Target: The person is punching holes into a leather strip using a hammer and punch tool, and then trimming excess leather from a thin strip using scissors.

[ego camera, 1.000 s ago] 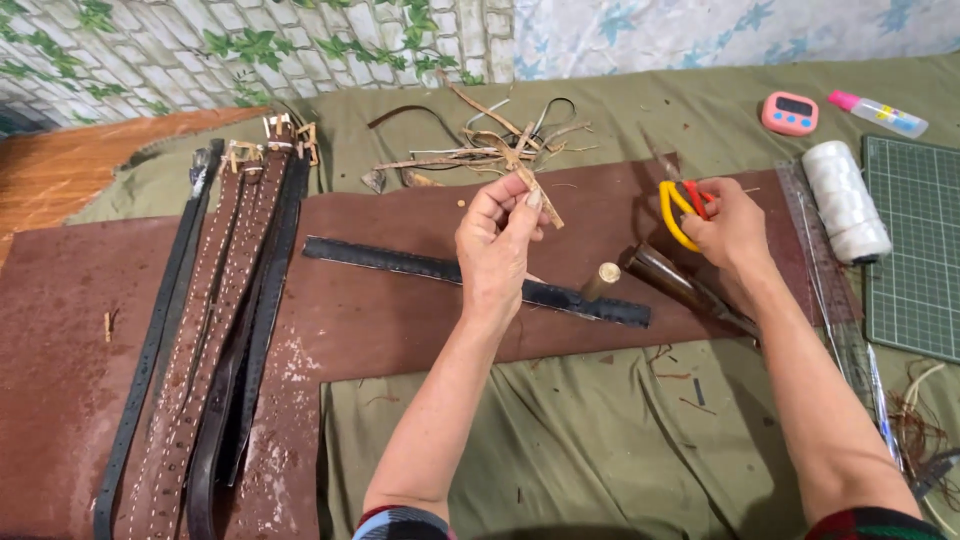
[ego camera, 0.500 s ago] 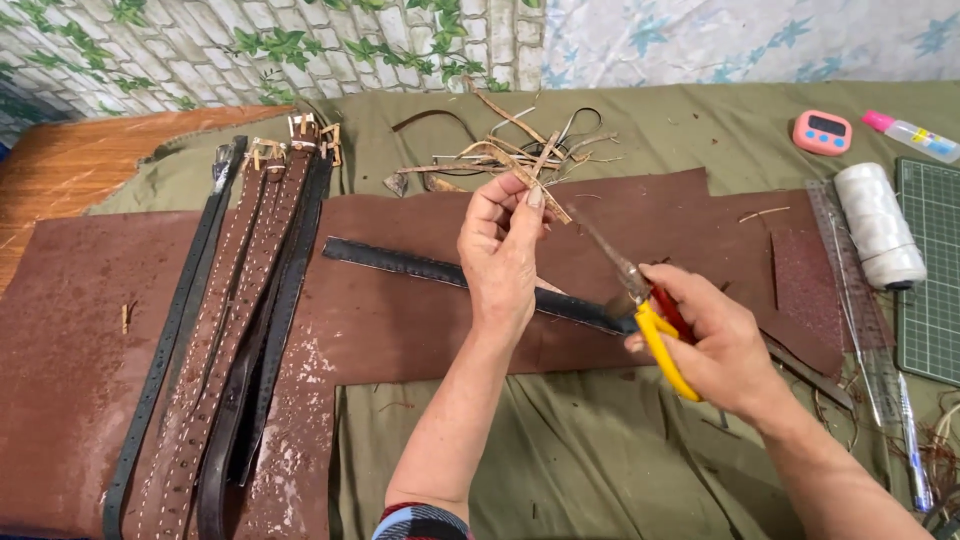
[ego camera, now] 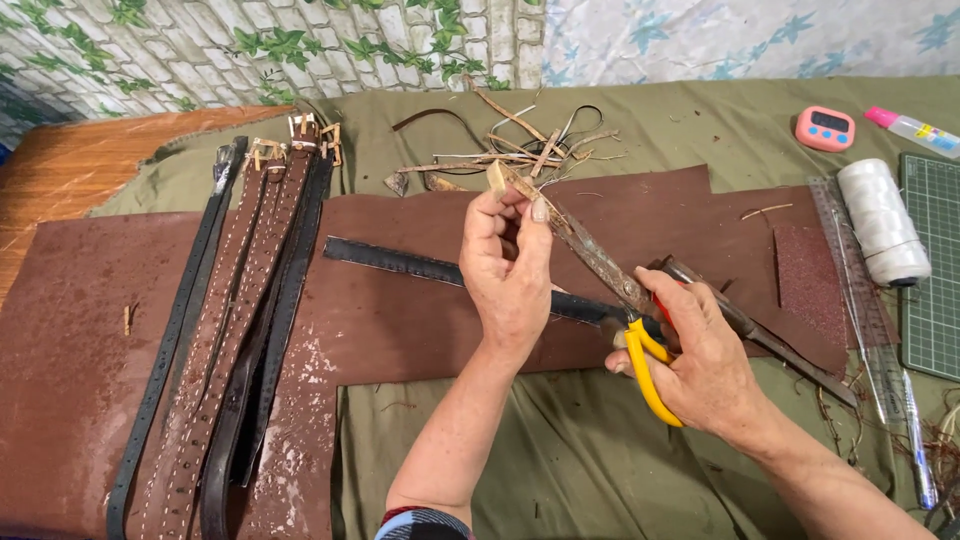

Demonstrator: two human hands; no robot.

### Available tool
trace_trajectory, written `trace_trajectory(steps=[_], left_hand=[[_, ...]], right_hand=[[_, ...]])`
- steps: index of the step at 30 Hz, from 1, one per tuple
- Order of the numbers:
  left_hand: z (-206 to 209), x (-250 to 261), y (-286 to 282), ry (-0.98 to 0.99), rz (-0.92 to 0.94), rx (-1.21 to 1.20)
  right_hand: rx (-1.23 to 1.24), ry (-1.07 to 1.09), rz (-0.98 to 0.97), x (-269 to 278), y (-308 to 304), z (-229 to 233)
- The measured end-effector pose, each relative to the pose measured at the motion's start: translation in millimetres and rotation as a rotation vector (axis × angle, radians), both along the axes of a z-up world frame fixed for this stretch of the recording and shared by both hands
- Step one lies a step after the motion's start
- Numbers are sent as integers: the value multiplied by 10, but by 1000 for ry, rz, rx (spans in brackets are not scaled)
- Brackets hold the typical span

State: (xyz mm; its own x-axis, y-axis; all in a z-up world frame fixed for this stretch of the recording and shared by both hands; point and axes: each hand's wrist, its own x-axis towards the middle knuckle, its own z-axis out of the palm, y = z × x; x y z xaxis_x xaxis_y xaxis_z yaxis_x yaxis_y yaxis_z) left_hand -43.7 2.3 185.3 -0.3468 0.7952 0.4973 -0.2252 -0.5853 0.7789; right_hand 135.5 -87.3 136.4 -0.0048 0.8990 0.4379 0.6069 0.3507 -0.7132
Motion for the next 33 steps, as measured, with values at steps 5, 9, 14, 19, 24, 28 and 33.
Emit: trace_trajectory(steps=[5, 9, 14, 19, 24, 28, 33], left_hand=[[-51, 34, 11, 11, 1, 21], [-73, 69, 11, 5, 4, 69], [-78, 82, 5, 2, -5, 94], [-35, 90, -45, 5, -11, 94], [33, 78, -82, 9, -23, 91], [40, 84, -92, 17, -21, 89], [-58, 93, -49, 17, -16, 87]], right_hand=[[21, -8, -10, -7, -3, 28], [47, 25, 9, -8, -4, 27], [58, 43, 15, 7, 12, -1], [62, 57, 18, 5, 5, 22], [66, 62, 37, -7, -2, 81], [63, 72, 38, -16, 0, 81], [70, 60, 39, -8, 15, 40]])
